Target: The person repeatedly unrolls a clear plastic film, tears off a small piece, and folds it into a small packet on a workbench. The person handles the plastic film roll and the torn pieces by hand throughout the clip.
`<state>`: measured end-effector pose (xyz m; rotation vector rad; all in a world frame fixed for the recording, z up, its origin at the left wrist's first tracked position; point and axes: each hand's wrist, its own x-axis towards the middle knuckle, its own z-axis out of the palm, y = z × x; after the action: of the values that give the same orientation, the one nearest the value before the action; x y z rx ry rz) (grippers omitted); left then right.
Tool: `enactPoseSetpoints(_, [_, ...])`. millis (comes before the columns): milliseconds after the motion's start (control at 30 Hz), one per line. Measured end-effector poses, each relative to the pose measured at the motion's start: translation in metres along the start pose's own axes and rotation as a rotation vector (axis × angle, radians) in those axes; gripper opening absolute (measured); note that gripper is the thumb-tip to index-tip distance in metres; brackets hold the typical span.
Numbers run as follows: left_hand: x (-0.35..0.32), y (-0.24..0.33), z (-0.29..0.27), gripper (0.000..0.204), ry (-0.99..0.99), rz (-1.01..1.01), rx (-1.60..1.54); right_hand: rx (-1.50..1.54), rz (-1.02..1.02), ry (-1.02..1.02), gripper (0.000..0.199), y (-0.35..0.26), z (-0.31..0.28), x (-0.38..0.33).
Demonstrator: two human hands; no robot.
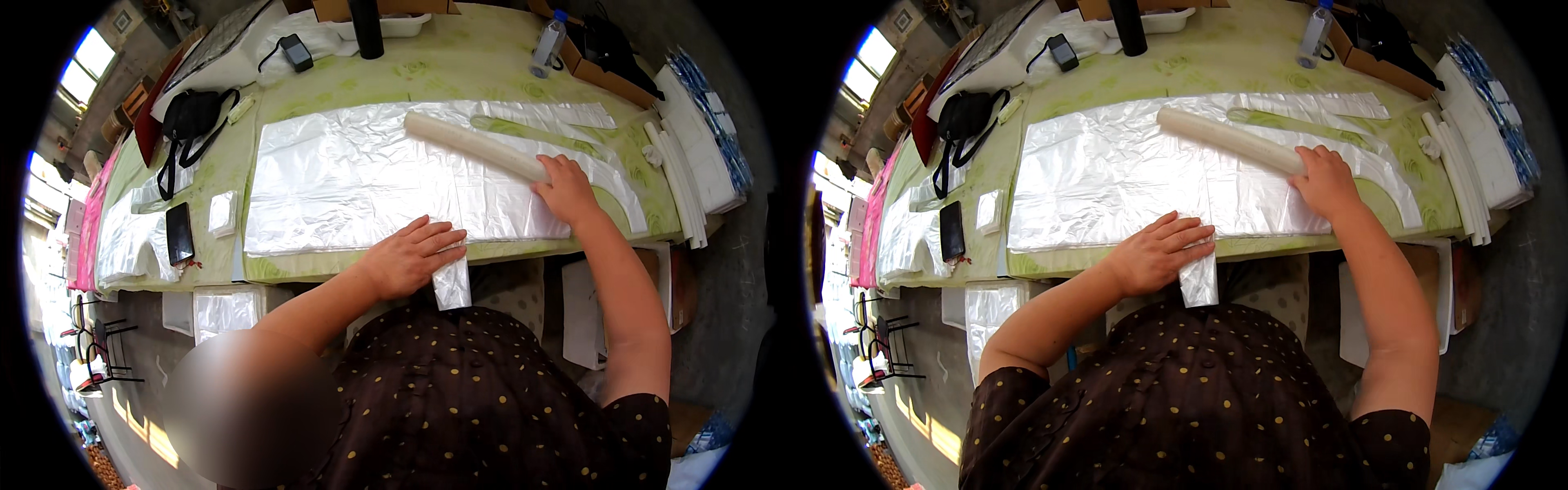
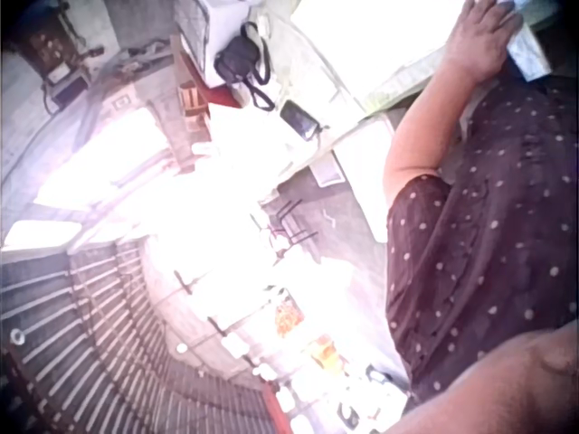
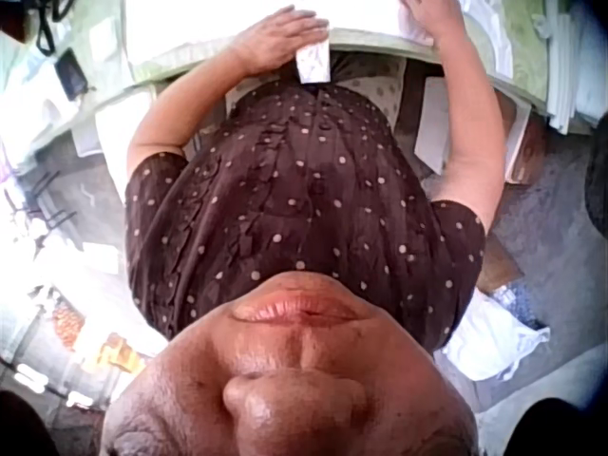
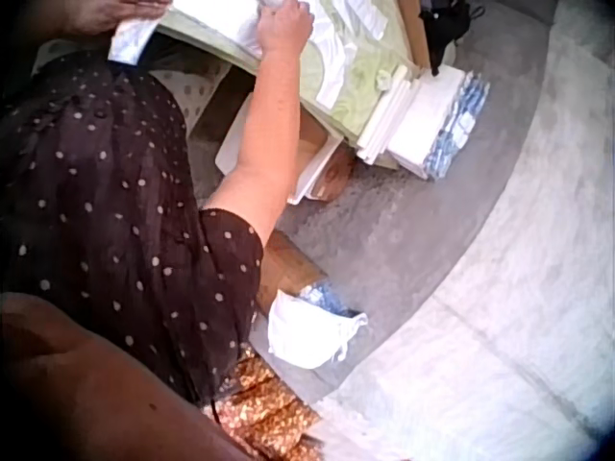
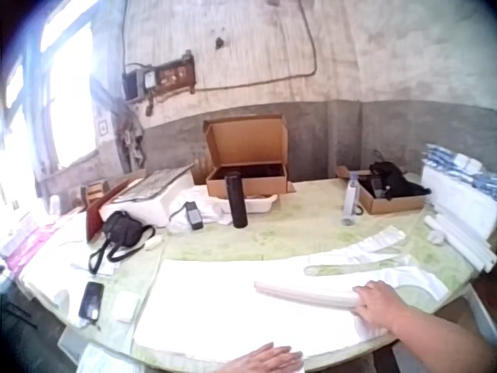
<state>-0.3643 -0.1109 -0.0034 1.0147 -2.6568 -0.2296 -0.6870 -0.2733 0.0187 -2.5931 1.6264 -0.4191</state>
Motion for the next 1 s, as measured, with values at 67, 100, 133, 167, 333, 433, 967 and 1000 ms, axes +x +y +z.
enactPoseSetpoints(67, [0.001,0.003,-0.003,0.071,0.031,-0.024,0.036,0.006,-0.002,0.042,0.054,0.003,0.001,0.001])
enactPoseSetpoints(100, [-0.001,0.005,-0.004,0.072,0.058,-0.052,0.054,0.01,-0.01,0.06,0.054,0.003,0.001,0.004])
enactPoseSetpoints(133, [-0.001,0.006,-0.004,0.072,0.085,-0.079,0.072,0.057,-0.066,0.042,0.054,0.004,0.0,0.002])
enactPoseSetpoints(167, [-0.001,0.004,-0.002,0.073,0.067,-0.074,0.082,0.103,-0.121,0.023,0.053,0.006,-0.005,-0.005])
enactPoseSetpoints(333, [-0.001,0.005,0.002,0.076,-0.008,-0.086,0.066,0.145,-0.294,-0.115,0.052,-0.002,-0.017,-0.021])
enactPoseSetpoints(433, [0.002,0.005,0.005,0.075,-0.026,-0.104,0.091,0.083,-0.192,-0.089,0.054,-0.008,-0.008,-0.005])
enactPoseSetpoints(967, [0.003,0.01,0.001,0.084,0.239,-0.272,-0.004,0.407,-0.645,0.119,0.062,-0.091,0.024,-0.06])
enactPoseSetpoints(1000, [0.003,0.009,0.001,0.084,0.25,-0.267,-0.004,0.44,-0.662,0.12,0.063,-0.096,0.026,-0.062])
